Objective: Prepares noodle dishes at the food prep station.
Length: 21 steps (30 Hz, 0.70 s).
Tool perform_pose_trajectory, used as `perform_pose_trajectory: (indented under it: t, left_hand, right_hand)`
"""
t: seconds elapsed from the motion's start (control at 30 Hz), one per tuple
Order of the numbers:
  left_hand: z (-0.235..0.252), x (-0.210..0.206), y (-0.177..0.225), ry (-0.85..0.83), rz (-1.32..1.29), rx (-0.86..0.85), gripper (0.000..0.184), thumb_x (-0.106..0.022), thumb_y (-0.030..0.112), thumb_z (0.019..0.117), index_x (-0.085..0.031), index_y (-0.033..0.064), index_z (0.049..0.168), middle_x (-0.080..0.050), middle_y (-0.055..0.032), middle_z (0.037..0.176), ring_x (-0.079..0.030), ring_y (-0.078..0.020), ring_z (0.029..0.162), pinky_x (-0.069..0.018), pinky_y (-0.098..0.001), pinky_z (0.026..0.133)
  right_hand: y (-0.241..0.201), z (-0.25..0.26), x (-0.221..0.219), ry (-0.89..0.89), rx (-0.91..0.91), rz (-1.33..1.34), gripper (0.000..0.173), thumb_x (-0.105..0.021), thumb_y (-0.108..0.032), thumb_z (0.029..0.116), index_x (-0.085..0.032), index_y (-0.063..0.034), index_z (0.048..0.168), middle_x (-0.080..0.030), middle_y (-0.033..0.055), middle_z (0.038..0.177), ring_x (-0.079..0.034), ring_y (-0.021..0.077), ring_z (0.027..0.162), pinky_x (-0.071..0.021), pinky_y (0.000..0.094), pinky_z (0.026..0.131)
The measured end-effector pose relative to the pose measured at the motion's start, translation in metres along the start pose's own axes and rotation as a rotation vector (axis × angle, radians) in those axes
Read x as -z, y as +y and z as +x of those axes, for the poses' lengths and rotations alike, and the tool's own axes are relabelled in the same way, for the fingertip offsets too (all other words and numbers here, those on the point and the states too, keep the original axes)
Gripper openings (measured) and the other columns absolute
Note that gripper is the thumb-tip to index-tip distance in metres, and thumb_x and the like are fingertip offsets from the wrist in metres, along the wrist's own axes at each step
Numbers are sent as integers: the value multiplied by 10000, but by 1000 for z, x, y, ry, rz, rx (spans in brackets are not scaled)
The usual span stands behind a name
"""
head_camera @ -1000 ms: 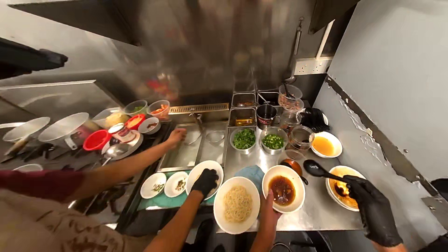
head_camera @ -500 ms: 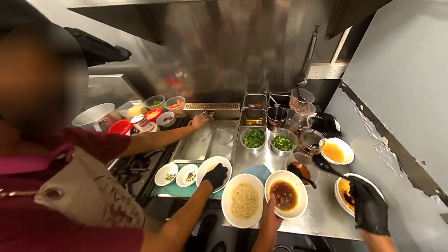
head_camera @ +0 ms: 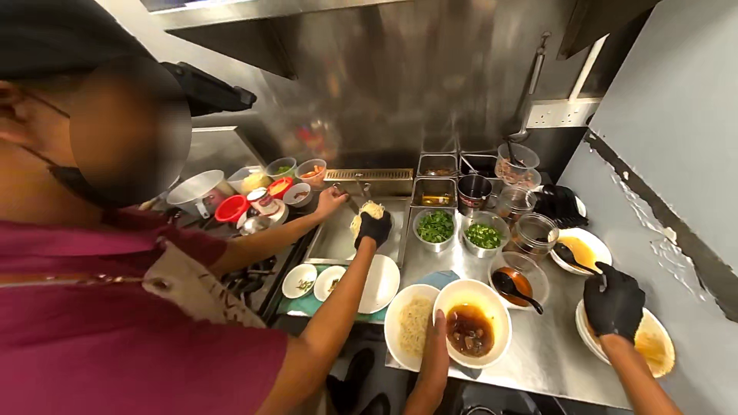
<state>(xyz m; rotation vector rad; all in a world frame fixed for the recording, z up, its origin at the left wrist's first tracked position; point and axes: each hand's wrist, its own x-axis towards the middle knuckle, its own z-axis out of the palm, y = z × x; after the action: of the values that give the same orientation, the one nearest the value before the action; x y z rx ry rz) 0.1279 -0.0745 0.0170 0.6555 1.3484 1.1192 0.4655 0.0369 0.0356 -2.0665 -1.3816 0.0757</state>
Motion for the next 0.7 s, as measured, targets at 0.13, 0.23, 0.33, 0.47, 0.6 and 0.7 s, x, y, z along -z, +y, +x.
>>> perform_pose_trajectory:
  t: [0.13, 0.23, 0.33, 0.47, 0.6, 0.7]
  left_hand:
    - [18, 18, 27, -10, 153, -84, 645, -217, 469, 1117, -291, 37, 1590, -423, -193, 1570, -471, -241, 1419, -437, -451, 1157]
    - [38, 30, 44, -35, 287, -178, 666, -202, 456, 1117, -318, -17, 1571, -394, -214, 1589, -412, -228, 1467, -356, -410, 1222]
    - [61, 35, 63, -58, 385, -200, 672, -210, 466, 1115, -376, -21, 1546, -438, -203, 1566, -434, -210, 1454, -356, -400, 1222]
    - [101, 41, 79, -105, 451, -141, 675, -233, 520, 1103, -537, 16, 1434, -611, -171, 1395, -594, -221, 1296, -498, -447, 1102]
    - [130, 47, 84, -197, 485, -44, 665, -270, 548, 1094, -587, 25, 1356, -676, -174, 1256, -680, -261, 1140, -587, -483, 948]
    - [144, 48, 85, -231, 500, -5, 656, -293, 539, 1095, -596, 9, 1334, -679, -190, 1229, -687, -273, 1105, -586, -485, 920]
  right_hand:
    - [-52, -98, -4, -291, 387, 189, 281, -563, -154, 991, -741, -30, 1171, -721, 214, 1141, -693, 385, 1080, -568, 564, 927]
    - [-76, -151, -33, -733, 467, 143, 455, -614, -320, 990, -634, -131, 1403, -603, 165, 1426, -543, 347, 1358, -459, 518, 1124]
    - [-74, -180, -82, -844, 484, 0, 748, -673, -510, 922, -450, -212, 1571, -401, 196, 1612, -301, 410, 1524, -274, 570, 1230]
    - [-70, -187, -104, -583, 533, -19, 389, -699, -265, 884, -731, -150, 1254, -679, 189, 1292, -552, 410, 1329, -422, 589, 1121]
    - [-69, -181, -77, -575, 361, -56, 362, -727, -220, 828, -758, -79, 1160, -698, 219, 1208, -605, 421, 1234, -444, 595, 1088]
    - [-94, -162, -15, -795, 82, -118, 430, -654, -190, 920, -673, -1, 1305, -598, 272, 1387, -506, 453, 1357, -377, 604, 1148]
